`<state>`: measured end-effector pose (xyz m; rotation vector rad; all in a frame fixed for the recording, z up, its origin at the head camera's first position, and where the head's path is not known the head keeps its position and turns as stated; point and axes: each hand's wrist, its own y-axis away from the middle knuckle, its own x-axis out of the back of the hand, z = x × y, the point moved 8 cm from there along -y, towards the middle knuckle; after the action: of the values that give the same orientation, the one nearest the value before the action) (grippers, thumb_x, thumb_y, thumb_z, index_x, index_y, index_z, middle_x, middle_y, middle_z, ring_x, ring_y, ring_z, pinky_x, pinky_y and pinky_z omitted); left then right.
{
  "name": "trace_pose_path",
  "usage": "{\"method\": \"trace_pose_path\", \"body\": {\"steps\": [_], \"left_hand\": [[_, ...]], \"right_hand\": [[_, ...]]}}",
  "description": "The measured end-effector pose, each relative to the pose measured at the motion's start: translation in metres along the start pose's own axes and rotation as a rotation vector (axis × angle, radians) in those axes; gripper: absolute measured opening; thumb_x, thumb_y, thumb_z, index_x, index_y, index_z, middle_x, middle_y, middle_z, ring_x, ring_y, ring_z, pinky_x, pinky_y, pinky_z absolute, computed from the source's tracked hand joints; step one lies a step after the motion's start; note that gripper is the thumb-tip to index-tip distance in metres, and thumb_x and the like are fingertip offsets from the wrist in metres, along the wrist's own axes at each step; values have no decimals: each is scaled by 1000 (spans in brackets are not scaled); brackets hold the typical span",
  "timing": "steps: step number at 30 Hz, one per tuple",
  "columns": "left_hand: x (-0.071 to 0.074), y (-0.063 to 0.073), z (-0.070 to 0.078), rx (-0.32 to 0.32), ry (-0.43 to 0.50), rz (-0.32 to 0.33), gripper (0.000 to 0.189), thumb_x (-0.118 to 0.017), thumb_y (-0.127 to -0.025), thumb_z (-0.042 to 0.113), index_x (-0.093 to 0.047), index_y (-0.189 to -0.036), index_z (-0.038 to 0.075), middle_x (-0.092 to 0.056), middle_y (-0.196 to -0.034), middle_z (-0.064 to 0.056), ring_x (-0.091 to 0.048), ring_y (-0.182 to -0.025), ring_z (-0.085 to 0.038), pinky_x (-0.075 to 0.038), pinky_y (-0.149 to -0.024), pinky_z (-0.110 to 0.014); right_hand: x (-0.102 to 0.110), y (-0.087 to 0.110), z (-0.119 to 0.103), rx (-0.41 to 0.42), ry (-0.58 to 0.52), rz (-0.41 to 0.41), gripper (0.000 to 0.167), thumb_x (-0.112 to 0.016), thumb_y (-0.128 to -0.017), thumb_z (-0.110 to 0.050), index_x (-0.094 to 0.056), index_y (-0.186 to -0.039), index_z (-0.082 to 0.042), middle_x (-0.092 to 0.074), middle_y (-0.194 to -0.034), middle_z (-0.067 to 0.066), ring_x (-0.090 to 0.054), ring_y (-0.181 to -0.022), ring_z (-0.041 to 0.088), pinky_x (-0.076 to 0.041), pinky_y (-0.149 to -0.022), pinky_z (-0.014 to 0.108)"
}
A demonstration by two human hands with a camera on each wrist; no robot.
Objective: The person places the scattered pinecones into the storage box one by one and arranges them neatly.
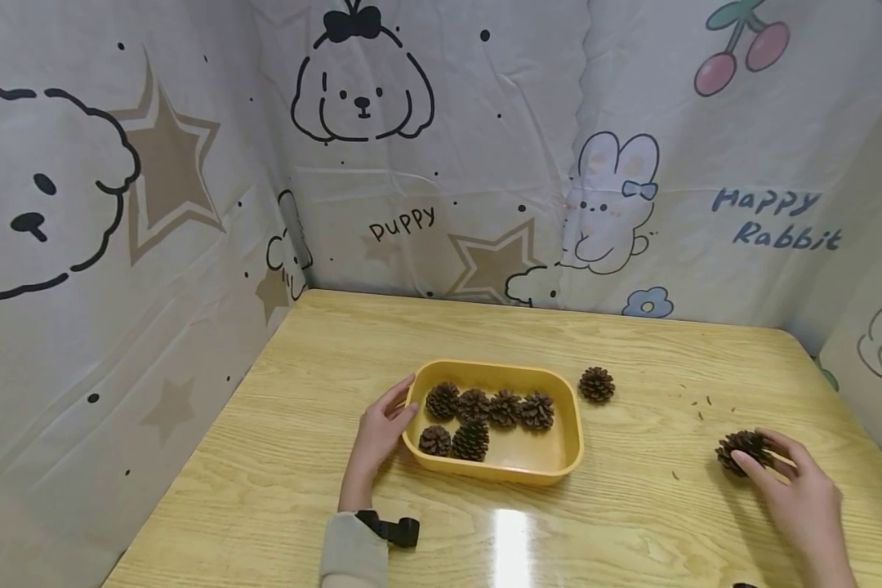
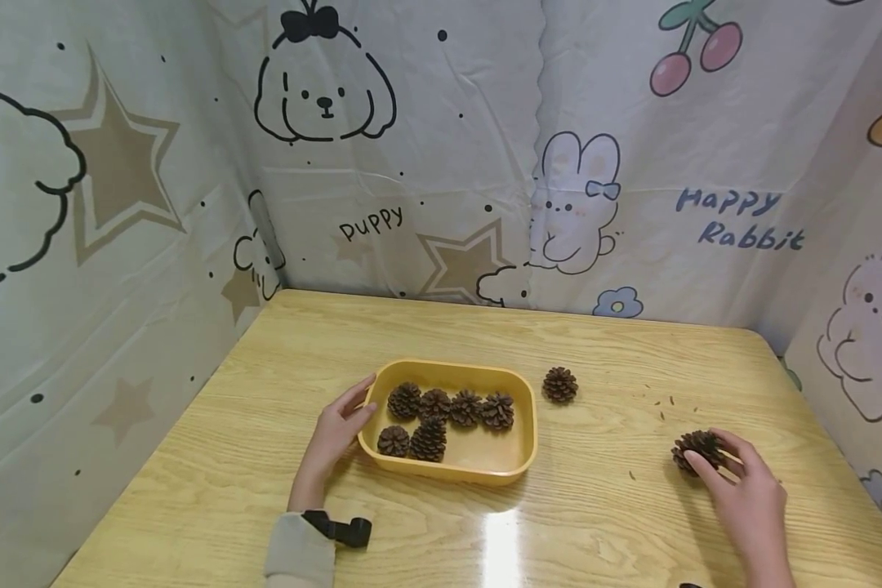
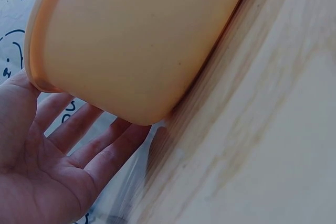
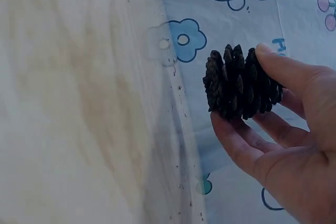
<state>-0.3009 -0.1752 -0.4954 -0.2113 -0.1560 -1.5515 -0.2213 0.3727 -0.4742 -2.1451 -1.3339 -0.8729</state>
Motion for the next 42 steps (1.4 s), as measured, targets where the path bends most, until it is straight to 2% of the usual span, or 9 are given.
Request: {"method": "trace_pose_path", "body": {"steps": [3,7,11,18,20,25,27,36,42], "left_hand": [[0,0,0,1,0,-1,49,-62,-96,14,-50,-144,14,-54,-143,-21,-54,-131,-37,-48,-111,-44],[0,-1,-2,4,5,1,49,-62,-96,14,-51,-144,15,-54,-143,-21,-54,-131,-37,-48,-111,-44],[1,0,-1,4,-1,4,49,-62,-96,13,-51,-144,15,-55,-142,-20,-54,-131,-36,-48,-110,-43],[1,-1,0,9,4,8,49,-62,-96,14,-52,-143,15,-54,-143,-18,-54,-131,-34,-48,-110,-43],[1,-1,0,5,7,7,49,-62,-96,14,-51,-144,14,-54,-143,-19,-54,-131,-35,-48,-111,-43],[0,-2,-2,4,3,3,49,-62,-96,14,-51,-144,15,-54,-143,-20,-54,-131,-36,-49,-110,-43],[0,-1,-3,15,-1,4,49,-61,-96,14,-50,-144,16,-53,-144,-19,-54,-132,-35,-49,-110,-43],[2,12,30,29,-6,-15,49,-59,-96,9,-49,-144,7,-53,-142,-24,-53,-131,-39,-48,-110,-46],[2,15,35,22,-2,-19,49,-59,-96,9,-49,-144,7,-53,-143,-24,-53,-131,-38,-48,-110,-45]], "right_hand": [[-3,3,-8,66,-49,18,69,-68,-91,-40,-43,-146,-7,-47,-147,20,-32,-84,-33,-39,-62,-8],[-10,5,-19,128,-85,10,66,-69,-91,-36,-45,-144,-5,-51,-136,15,-31,-85,-33,-41,-68,-9],[-17,6,-34,163,-101,-24,67,-68,-92,-35,-43,-144,-2,-48,-135,24,-32,-87,-33,-42,-69,-8],[-29,15,-61,258,-145,-37,60,-70,-91,-31,-49,-141,-6,-47,-121,-23,-37,-92,-32,-45,-72,-7],[-32,16,-68,276,-145,-46,59,-70,-91,-30,-49,-140,-5,-50,-123,-18,-37,-93,-32,-45,-73,-7],[-39,20,-85,300,-125,-79,60,-69,-92,-31,-48,-142,-5,-50,-139,20,-32,-94,-33,-43,-74,-8],[-41,22,-92,319,-125,-87,59,-69,-92,-30,-48,-141,-4,-48,-140,27,-32,-95,-33,-43,-74,-8],[-54,34,-127,424,-137,-115,55,-69,-91,-27,-51,-139,-6,-52,-137,23,-33,-99,-33,-45,-75,-6],[-65,42,-149,510,-165,-113,49,-71,-90,-20,-55,-135,-6,-55,-130,18,-38,-103,-30,-49,-79,-3]]}}
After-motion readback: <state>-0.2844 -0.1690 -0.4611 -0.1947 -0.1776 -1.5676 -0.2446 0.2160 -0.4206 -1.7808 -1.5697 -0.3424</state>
